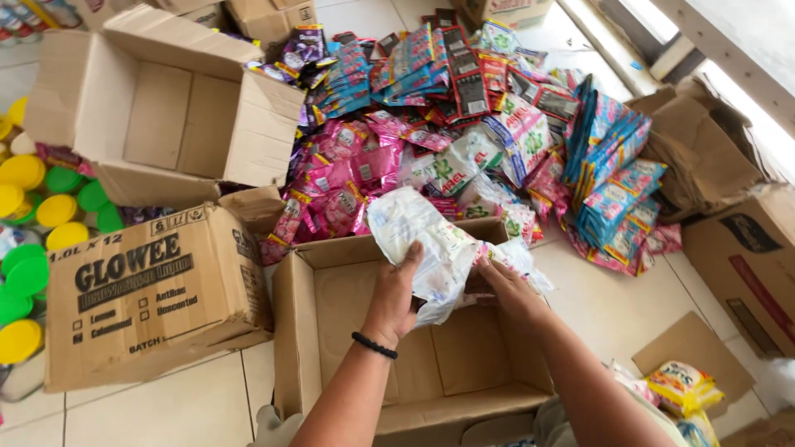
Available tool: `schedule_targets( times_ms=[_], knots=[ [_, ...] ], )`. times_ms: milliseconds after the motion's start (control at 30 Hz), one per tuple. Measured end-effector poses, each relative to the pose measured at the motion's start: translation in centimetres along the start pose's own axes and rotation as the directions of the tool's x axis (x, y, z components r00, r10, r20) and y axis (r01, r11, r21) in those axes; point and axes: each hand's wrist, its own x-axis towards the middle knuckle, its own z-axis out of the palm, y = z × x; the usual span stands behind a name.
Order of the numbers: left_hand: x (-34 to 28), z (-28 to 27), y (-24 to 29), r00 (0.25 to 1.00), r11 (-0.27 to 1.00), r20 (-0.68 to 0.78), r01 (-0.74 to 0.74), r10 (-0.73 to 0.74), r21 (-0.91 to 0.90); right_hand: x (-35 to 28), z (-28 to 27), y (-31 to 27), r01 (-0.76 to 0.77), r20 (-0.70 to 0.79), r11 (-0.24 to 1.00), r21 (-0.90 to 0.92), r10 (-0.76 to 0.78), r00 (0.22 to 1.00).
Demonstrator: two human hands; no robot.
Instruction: Packing laundry detergent and fabric softener sachets into a cardboard box.
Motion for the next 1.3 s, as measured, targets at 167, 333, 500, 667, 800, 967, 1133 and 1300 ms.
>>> schedule_targets(
  times_ms=[167,333,500,667,800,967,1133,1300],
  knots=[
    [-0.8,0.7,2.0,1.0,1.0,0.014,0.001,-0.001,-0.002,-1.5,1.5,-2.6,0.0,0.072,1.0,-0.012,0.001,0.997],
    [-0.5,-0.1,1.8,0.997,0.995,0.004,0.082,-0.082,0.056,-1.2,-1.6,-3.3,0.009,0.102,0.99,-0.138,0.005,0.995],
    [-0.1,-0.5,0.7,0.991,0.995,0.094,0.093,-0.096,0.039,-3.1,-3.3,-5.3,0.123,0.189,0.992,0.001,-0.121,0.975],
    [-0.3,-0.6,-0.4,0.978,0.995,0.183,0.1,-0.103,0.026,-2.2,-4.2,-3.9,-0.074,0.089,0.886,0.457,0.037,0.995],
    [-0.7,-0.1,-0.8,0.977,0.994,0.185,0.104,-0.109,0.034,-1.5,-4.2,-3.1,0.003,0.086,0.714,0.7,-0.089,0.992],
    [-1.1,-0.8,-2.0,0.951,0.985,0.285,0.148,-0.117,-0.09,-3.0,-0.7,-5.7,0.144,-0.034,0.723,0.676,-0.164,0.986],
    [-1.8,1.1,-1.4,0.97,0.981,0.218,0.142,-0.111,-0.132,-3.8,0.4,-6.6,0.168,-0.078,0.846,0.506,-0.149,0.986],
    [-0.6,-0.1,-2.0,0.993,0.999,0.119,0.031,-0.026,-0.04,-4.3,0.0,-7.2,-0.021,-0.327,0.813,-0.582,-0.21,0.921]
  ],
)
